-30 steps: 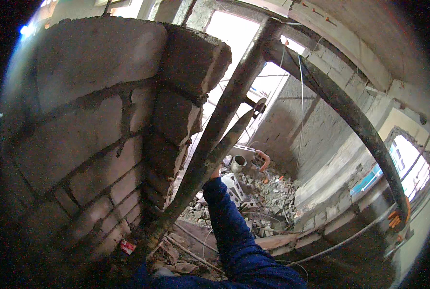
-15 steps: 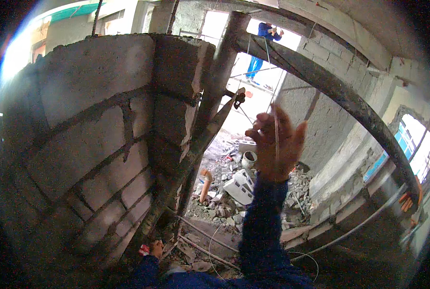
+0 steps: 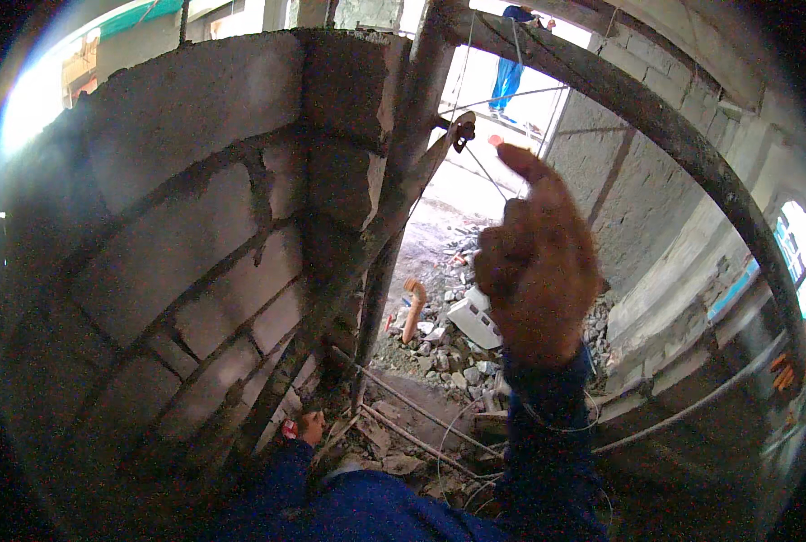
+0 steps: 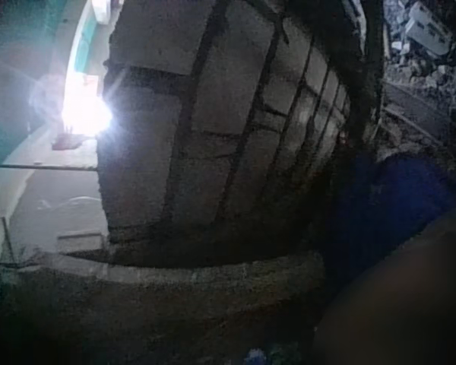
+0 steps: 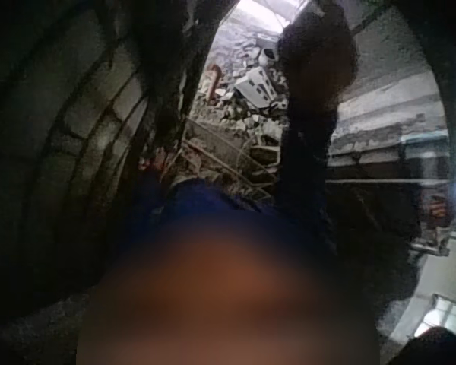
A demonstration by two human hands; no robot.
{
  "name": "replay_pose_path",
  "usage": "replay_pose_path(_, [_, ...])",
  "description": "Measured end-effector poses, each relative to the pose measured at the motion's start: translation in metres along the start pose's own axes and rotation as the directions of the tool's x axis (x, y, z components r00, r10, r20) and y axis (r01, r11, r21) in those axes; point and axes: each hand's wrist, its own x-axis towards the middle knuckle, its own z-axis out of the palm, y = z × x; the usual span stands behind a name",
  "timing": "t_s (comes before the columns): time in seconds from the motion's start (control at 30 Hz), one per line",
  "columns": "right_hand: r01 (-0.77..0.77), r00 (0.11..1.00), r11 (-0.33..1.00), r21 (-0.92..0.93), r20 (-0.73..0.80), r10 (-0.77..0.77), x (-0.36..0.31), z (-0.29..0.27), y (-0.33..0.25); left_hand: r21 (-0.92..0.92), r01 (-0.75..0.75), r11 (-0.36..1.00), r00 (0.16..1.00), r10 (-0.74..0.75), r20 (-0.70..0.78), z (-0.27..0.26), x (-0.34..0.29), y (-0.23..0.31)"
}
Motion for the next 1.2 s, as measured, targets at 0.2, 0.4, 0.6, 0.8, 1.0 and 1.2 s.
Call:
replay_pose_path(0.2, [0.135, 0.962, 0.984, -0.119, -0.223, -0.16, -0.022, 0.014, 0.053, 0.398, 0.07, 0.915, 0.995, -0.033, -0.099, 0.01, 0.013, 0.023])
replay_pose_path(0.4, [0.162, 0.937, 0.934, -0.317, -0.249, -0.247, -0.017, 0.009, 0.081, 0.204, -0.112, 0.973, 0.97, 0.152, -0.19, -0.017, -0.022, 0.025])
replay_pose_path(0.6, [0.251, 0.91, 0.821, -0.513, -0.164, -0.381, -0.018, -0.006, 0.094, -0.375, 0.173, 0.911, 0.985, -0.157, 0.071, -0.055, -0.061, 0.088])
replay_pose_path(0.8, [0.382, 0.862, 0.627, -0.679, 0.018, -0.507, -0.013, -0.035, 0.103, -0.553, 0.176, 0.814, 0.984, -0.136, 0.113, -0.076, -0.066, 0.149])
replay_pose_path(1.0, [0.361, 0.89, 0.7, -0.616, 0.002, -0.457, -0.015, -0.038, 0.104, -0.247, -0.081, 0.966, 0.986, 0.041, -0.163, -0.094, -0.058, 0.188])
replay_pose_path(1.2, [0.379, 0.865, 0.617, -0.69, 0.027, -0.501, -0.013, -0.042, 0.102, 0.188, -0.625, 0.758, 0.638, 0.635, -0.436, -0.13, -0.079, 0.275])
